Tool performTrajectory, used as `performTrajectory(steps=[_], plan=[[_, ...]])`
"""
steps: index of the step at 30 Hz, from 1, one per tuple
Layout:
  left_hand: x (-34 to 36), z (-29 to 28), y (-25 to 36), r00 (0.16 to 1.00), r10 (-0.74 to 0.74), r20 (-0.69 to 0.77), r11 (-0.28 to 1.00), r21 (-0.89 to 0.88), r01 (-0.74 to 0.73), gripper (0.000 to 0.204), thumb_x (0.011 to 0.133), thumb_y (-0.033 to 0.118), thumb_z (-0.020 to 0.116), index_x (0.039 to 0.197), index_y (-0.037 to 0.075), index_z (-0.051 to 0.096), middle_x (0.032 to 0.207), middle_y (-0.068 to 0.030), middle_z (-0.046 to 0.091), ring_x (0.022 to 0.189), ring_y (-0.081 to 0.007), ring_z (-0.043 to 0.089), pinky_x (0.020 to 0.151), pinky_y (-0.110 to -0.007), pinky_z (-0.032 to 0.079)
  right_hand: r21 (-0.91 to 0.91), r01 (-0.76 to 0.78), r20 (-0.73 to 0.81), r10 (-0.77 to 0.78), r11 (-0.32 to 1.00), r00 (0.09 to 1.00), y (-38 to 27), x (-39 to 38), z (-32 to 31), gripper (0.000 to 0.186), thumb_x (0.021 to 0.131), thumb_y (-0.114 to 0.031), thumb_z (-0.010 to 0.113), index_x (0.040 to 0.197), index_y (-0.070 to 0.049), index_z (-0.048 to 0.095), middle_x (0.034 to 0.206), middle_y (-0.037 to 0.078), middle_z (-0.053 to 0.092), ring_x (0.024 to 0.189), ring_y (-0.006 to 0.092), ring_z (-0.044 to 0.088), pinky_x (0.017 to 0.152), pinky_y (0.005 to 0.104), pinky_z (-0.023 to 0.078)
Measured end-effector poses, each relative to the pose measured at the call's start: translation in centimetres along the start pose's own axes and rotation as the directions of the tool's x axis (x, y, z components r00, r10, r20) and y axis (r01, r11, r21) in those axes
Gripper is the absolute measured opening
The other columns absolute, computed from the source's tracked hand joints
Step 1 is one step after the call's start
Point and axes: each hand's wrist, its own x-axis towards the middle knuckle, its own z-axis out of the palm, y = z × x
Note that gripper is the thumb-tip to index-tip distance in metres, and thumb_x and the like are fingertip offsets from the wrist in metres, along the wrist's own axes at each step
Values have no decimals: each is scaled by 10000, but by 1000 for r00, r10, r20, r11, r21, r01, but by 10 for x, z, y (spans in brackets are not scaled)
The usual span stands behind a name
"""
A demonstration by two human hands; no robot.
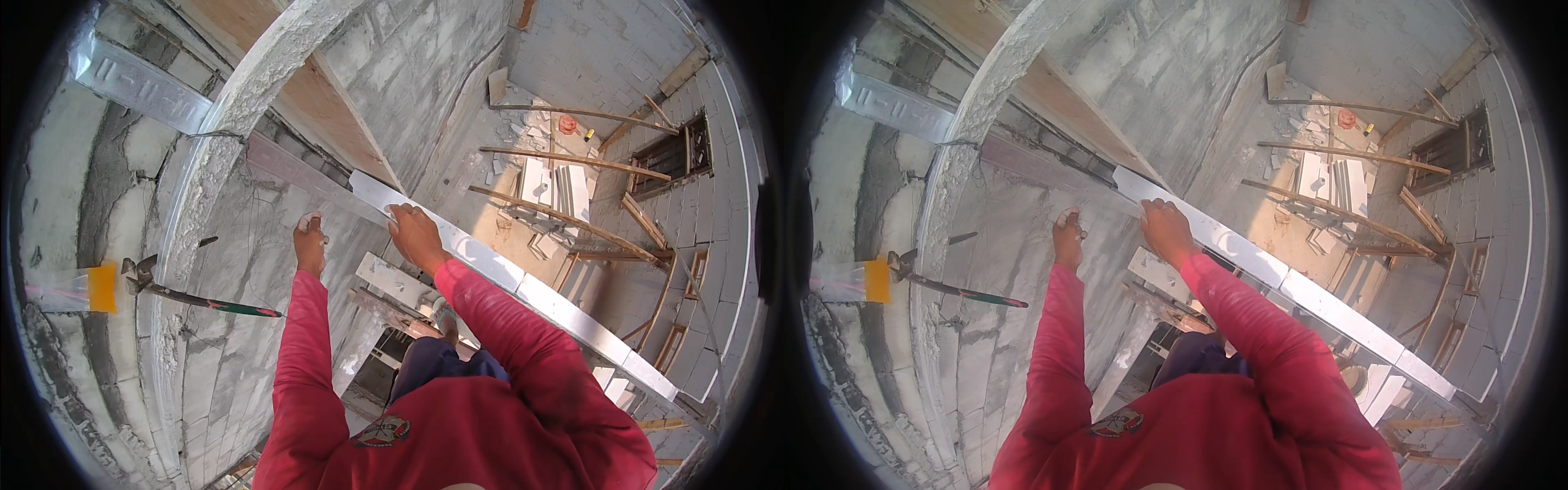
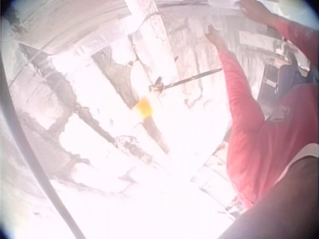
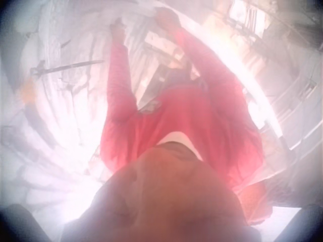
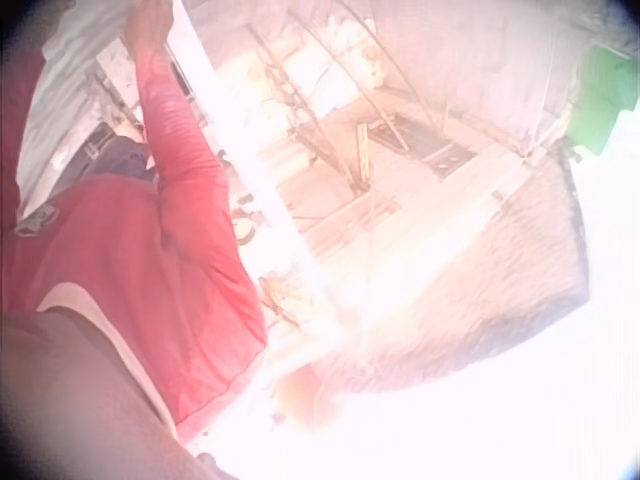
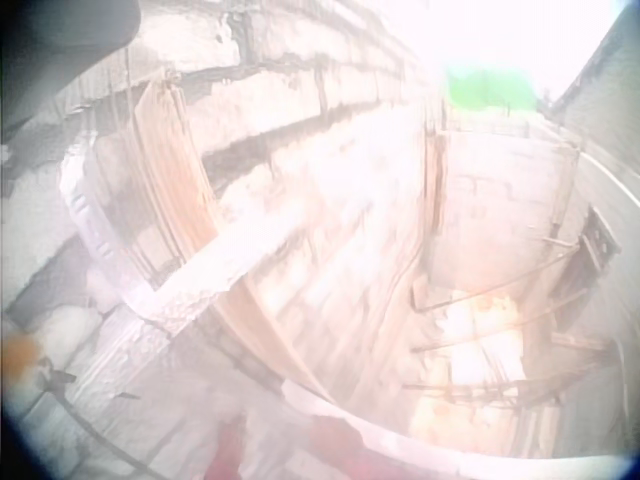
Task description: The person applies cement to a white rectangular board using a trowel, then positions and secures the board against a wall. The person repeats this process with additional boards, aligning them vertically along the wall.
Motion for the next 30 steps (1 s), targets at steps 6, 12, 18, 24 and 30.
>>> performTrajectory(steps=[6, 12, 18, 24, 30], plan=[[-36, 7, -1, 928, -314, 198, 906, -230, 356, 185, 1041, 246, 627, 1156, 105, 663, 760, 42, 536, 693, -117, 572, 740, -318, 519, 132, -37, 101, 24, 991, 995, -31, -37, 18, 508, 985, -292, 712, 1371, 17, 593, 1315, 259, 648, 1241, 457, 588, 1061, 513, 459], [-41, 34, -1, 913, -340, 227, 864, -308, 398, 254, 1027, 297, 645, 1200, 110, 652, 935, -18, 649, 889, -195, 633, 808, -335, 506, 83, -9, 104, 0, 997, 995, -59, -40, 17, 644, 986, -357, 738, 1427, 58, 518, 1267, 318, 650, 1200, 446, 628, 1029, 519, 486], [-37, 33, -3, 873, -340, 350, 803, -376, 463, 238, 1071, 270, 586, 1225, 91, 612, 1056, -28, 631, 1035, -210, 615, 903, -381, 482, 412, -279, 283, 169, 868, 944, -65, -24, 24, 459, 978, -187, 734, 1344, 47, 585, 1211, 325, 663, 1076, 444, 684, 917, 517, 528], [-20, 20, -11, 925, -296, 239, 640, -670, 377, 167, 1069, 268, 540, 1024, 119, 601, 1068, -30, 621, 1061, -233, 605, 959, -433, 442, 305, -106, 41, 98, 947, 994, -56, -23, 41, 357, 983, -156, 696, 1286, 18, 618, 1215, 304, 650, 1112, 491, 645, 913, 529, 517], [22, 27, 12, 950, -255, 178, 598, -743, 299, 141, 1049, 214, 500, 969, 128, 578, 1088, -32, 616, 1160, -262, 602, 985, -458, 422, 216, -74, 42, 66, 974, 997, -33, -13, 41, 379, 990, -154, 684, 1321, 13, 605, 1225, 289, 644, 1144, 480, 633, 950, 517, 518]])
